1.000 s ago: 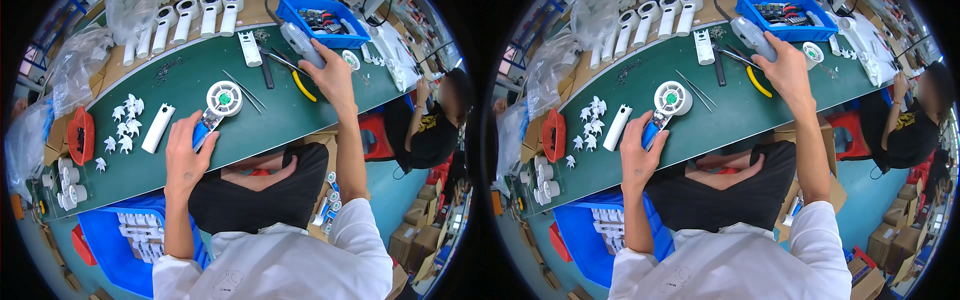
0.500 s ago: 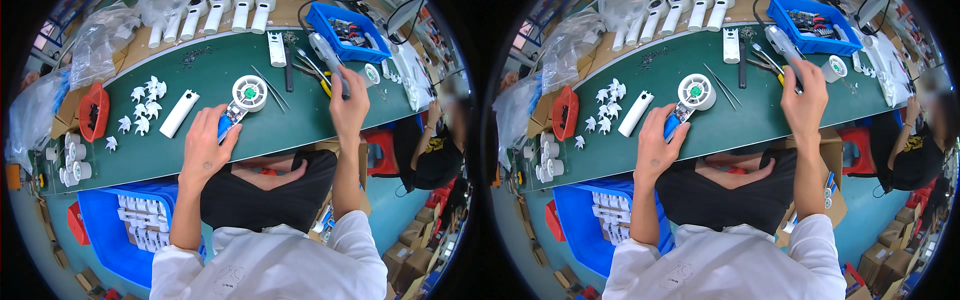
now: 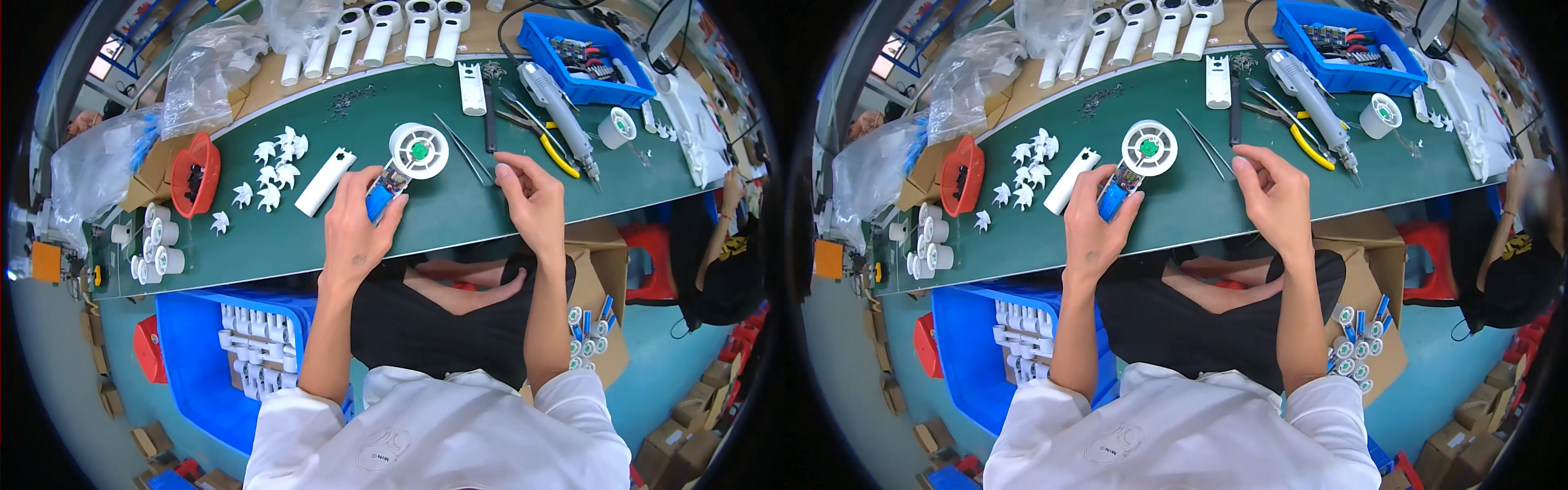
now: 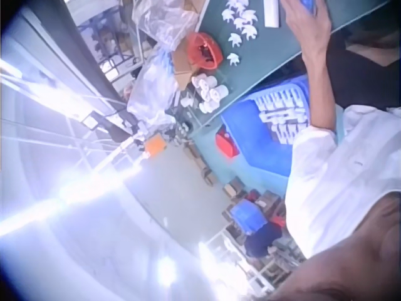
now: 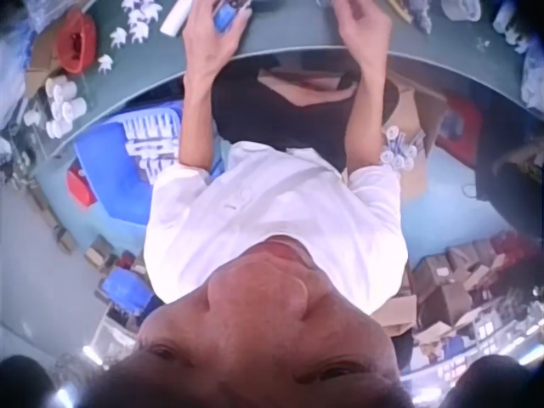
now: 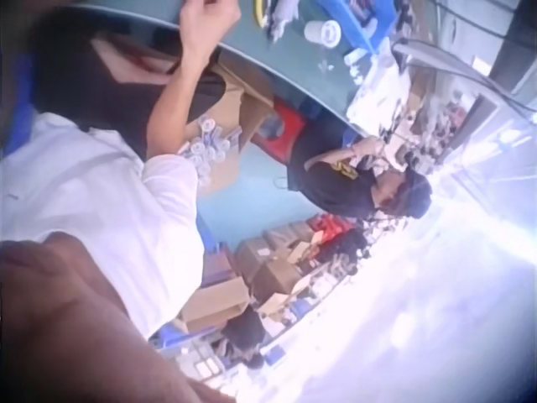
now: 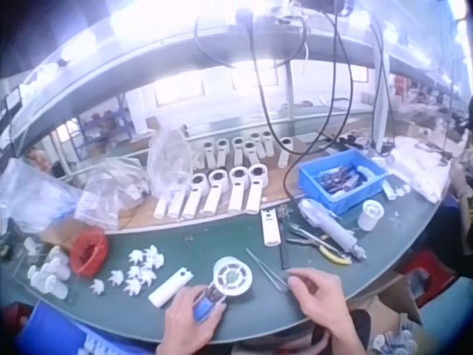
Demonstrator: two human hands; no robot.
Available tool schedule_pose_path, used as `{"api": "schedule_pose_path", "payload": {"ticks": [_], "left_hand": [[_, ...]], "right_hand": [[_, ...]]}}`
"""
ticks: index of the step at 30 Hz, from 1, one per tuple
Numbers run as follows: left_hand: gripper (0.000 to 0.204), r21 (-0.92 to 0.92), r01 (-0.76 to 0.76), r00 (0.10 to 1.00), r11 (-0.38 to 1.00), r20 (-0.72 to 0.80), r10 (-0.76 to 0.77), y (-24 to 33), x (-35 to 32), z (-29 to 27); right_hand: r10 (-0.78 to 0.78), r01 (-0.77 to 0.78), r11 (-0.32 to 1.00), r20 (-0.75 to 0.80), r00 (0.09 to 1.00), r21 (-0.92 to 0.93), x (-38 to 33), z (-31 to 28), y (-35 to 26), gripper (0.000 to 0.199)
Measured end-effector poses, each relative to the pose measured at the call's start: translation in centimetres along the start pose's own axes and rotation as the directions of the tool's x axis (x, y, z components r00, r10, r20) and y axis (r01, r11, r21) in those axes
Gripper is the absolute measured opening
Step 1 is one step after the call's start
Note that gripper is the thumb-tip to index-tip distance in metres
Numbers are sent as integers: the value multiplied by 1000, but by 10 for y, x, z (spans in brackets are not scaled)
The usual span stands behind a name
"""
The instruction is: Manually assemble various components of a small portable fan including the motor, blades, and housing.
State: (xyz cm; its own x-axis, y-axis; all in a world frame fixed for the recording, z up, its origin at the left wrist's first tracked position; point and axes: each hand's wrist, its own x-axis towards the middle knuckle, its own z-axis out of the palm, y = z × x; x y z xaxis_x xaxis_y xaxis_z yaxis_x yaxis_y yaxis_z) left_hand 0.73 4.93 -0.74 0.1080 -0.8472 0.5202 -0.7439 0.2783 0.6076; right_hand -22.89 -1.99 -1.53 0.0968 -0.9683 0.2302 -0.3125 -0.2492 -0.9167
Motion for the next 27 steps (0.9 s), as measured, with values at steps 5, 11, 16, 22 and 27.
{"api": "schedule_pose_path", "payload": {"ticks": [5, 11, 16, 22, 27], "left_hand": [[38, -44, 37, 999, 998, -28, -38, 3, -2, -1], [37, 62, 90, 994, 994, -62, -86, 22, -21, 20], [47, 137, 149, 987, 979, -88, -138, 36, -33, 34], [51, 137, 128, 989, 982, -88, -117, 33, -36, 37], [53, 119, 84, 987, 989, -144, -67, 29, -42, 41]], "right_hand": [[9, -9, 999, -4, 1000, 39, -1, 0, 2, 21], [-46, 45, 983, 1, 999, 178, -34, 17, -12, 8], [-273, 273, 962, 26, 962, 19, -50, 46, -32, 12], [-192, 196, 979, 70, 979, -55, -46, 59, -37, 14], [-149, 166, 968, 99, 984, -186, -50, 61, -44, 12]]}}
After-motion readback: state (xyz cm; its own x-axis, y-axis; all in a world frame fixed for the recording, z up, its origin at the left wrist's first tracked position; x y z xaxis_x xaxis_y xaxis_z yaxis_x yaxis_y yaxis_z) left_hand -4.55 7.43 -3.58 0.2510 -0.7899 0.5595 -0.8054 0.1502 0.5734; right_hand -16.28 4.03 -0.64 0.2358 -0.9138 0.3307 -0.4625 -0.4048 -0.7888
